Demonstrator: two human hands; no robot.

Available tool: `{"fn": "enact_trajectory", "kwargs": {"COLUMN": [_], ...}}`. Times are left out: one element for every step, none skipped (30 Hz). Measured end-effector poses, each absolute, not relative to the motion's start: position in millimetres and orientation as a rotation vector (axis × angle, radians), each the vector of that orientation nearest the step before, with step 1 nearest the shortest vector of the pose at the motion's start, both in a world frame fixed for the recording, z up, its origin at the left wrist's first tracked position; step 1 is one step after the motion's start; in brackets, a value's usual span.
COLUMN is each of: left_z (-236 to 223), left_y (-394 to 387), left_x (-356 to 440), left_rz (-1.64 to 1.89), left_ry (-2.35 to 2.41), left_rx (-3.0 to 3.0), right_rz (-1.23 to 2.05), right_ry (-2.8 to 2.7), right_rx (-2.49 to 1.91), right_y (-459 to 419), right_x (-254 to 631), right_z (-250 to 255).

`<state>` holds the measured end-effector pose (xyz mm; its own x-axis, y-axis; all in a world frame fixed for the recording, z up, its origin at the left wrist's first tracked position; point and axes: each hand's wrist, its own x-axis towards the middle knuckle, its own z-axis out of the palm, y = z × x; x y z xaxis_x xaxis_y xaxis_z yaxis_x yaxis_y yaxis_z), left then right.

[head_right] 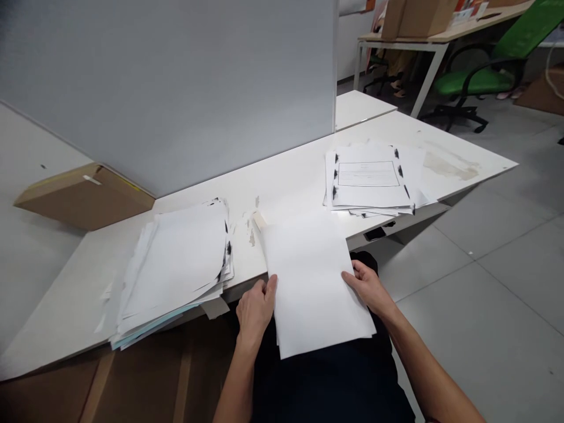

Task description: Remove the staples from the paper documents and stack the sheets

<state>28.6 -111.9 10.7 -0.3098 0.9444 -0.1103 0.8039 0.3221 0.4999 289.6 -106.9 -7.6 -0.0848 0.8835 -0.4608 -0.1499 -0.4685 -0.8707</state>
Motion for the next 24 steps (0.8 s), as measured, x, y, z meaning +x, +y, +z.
{"fn": "enact_trajectory", "kwargs": {"left_z": [8.8, 6.7, 4.6, 2.6, 1.2, 0.5, 0.7, 2.0, 4.5, 8.2, 13.3, 19.7, 27.5, 36.8, 47.3, 58.9, 71.2, 83.4, 95.0, 105.1, 113.1, 118.4, 120.7, 120.3], "left_y": [-114.4, -115.8, -116.3, -115.8, -114.7, -113.3, -111.8, -110.4, -109.2, -108.1, -106.9, -105.5, -103.8, -101.6, -98.9, -95.7, -92.1, -87.9, -83.3, -78.1, -72.4, -66.3, -60.0, -53.8], "left_x": [26.2, 24.8, 24.7, 26.0, 28.4, 31.7, 35.1, 38.2, 40.3, 41.2, 40.7, 39.0, 36.2, 32.7, 28.8, 24.8, 21.2, 17.9, 15.1, 12.9, 11.0, 9.5, 8.0, 6.5], "left_rz": [0.493, 0.542, 0.642, 0.761, 0.87, 0.956, 1.015, 1.051, 1.075, 1.099, 1.132, 1.17, 1.211, 1.261, 1.311, 1.365, 1.441, 1.53, 1.613, 1.7, 1.791, 1.875, 1.934, 1.96], "left_ry": [2.139, 2.023, 1.874, 1.702, 1.531, 1.389, 1.29, 1.229, 1.198, 1.184, 1.18, 1.18, 1.182, 1.186, 1.194, 1.199, 1.205, 1.219, 1.229, 1.232, 1.222, 1.2, 1.175, 1.151], "left_rx": [1.509, 1.45, 1.365, 1.253, 1.118, 0.978, 0.851, 0.759, 0.714, 0.711, 0.744, 0.799, 0.867, 0.938, 1.001, 1.048, 1.083, 1.115, 1.144, 1.175, 1.204, 1.226, 1.243, 1.253], "right_rz": [1.681, 1.696, 1.713, 1.722, 1.725, 1.721, 1.711, 1.697, 1.68, 1.657, 1.628, 1.584, 1.528, 1.456, 1.369, 1.278, 1.184, 1.098, 1.035, 0.981, 0.958, 0.947, 0.939, 0.943], "right_ry": [-0.838, -0.838, -0.848, -0.868, -0.892, -0.916, -0.939, -0.958, -0.975, -0.99, -1.007, -1.028, -1.058, -1.096, -1.138, -1.18, -1.218, -1.242, -1.265, -1.266, -1.276, -1.284, -1.3, -1.315], "right_rx": [-1.39, -1.387, -1.386, -1.385, -1.384, -1.384, -1.384, -1.382, -1.377, -1.37, -1.358, -1.342, -1.321, -1.295, -1.267, -1.232, -1.191, -1.15, -1.093, -1.024, -0.964, -0.91, -0.865, -0.838], "right_y": [-108.7, -110.6, -112.7, -114.8, -116.9, -118.8, -120.5, -121.8, -122.6, -122.5, -121.5, -119.4, -115.9, -111.1, -105.0, -97.8, -89.6, -80.6, -71.1, -61.1, -50.9, -40.7, -30.8, -21.6], "right_x": [291.3, 293.0, 294.6, 295.7, 296.3, 296.4, 296.0, 295.3, 294.4, 293.6, 292.7, 291.9, 290.9, 289.6, 287.6, 284.6, 280.4, 275.0, 268.4, 260.9, 252.9, 244.6, 236.6, 229.0], "right_z": [-8.9, -10.0, -10.6, -10.7, -10.3, -9.2, -7.6, -5.5, -3.0, 0.1, 3.9, 8.7, 14.8, 22.5, 31.9, 42.7, 54.4, 66.2, 77.2, 86.3, 92.6, 95.6, 95.3, 91.9]}}
